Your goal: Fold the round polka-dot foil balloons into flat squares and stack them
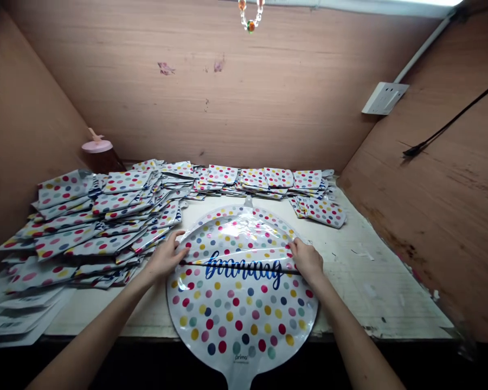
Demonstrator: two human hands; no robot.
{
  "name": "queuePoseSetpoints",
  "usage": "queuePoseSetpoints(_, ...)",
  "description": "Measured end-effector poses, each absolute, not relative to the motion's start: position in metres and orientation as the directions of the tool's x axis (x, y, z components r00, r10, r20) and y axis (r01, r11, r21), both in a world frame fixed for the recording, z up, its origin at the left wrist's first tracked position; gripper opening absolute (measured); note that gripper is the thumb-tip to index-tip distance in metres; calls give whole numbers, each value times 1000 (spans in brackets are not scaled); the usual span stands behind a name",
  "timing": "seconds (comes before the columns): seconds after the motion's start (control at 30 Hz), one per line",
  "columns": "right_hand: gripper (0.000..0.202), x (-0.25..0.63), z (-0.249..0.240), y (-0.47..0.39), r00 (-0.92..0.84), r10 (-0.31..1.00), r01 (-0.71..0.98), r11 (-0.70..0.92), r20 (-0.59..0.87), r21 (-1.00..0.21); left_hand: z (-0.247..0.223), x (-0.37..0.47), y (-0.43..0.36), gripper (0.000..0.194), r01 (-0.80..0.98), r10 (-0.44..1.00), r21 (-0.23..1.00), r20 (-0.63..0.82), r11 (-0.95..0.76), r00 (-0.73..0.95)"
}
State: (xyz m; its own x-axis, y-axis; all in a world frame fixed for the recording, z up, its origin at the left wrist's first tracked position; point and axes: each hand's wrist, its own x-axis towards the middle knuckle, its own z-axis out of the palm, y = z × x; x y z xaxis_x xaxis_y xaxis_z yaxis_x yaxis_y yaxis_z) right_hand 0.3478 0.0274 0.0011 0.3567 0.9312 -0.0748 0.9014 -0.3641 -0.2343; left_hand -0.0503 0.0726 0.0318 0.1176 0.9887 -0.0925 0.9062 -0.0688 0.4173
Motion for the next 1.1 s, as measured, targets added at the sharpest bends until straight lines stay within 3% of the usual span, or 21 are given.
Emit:
queuePoseSetpoints(0.1,31,358,-2,21,388,919,866,-389,-70,-314,25,-60,63,48,879,993,473,-61,-62,103)
queuePoseSetpoints(0.17,24,366,-5,8,416,909,803,-386,-37,-453,21,-60,56,47,864,995,501,-42,-55,87)
queuePoseSetpoints(0.27,25,377,-11,-16,371,927,716,-247,56,-653,19,-56,47,40,872,998,488,-23,-34,52)
queuePoseSetpoints(0.4,32,387,-11,-41,263,963,693,-144,62,-706,19,-51,43,24,877,998,478,-15,-46,60)
queuePoseSetpoints(0.5,33,394,-6,-46,287,956,665,-160,53,-729,21,-50,43,27,858,995,507,-21,-77,101)
queuePoseSetpoints(0.6,37,398,-3,-45,161,985,744,-80,62,-664,24,-54,45,25,866,991,496,-75,-61,113)
queuePoseSetpoints(0.73,47,401,-8,-43,-136,990,905,133,22,-403,24,-63,45,39,868,965,486,-166,-100,204)
queuePoseSetpoints(0.8,56,401,-12,-39,-192,977,944,210,94,-253,23,-65,44,47,860,957,492,-160,-137,244)
queuePoseSetpoints(0.9,50,402,-15,-30,-257,947,956,278,192,-94,20,-67,46,47,856,958,484,-109,-181,264)
queuePoseSetpoints(1.0,48,405,-11,-22,-263,935,954,288,239,-76,17,-71,53,41,851,956,454,4,-264,294)
queuePoseSetpoints(1.1,47,408,-3,-16,-293,903,915,360,313,-183,16,-82,62,35,798,920,462,132,-387,369)
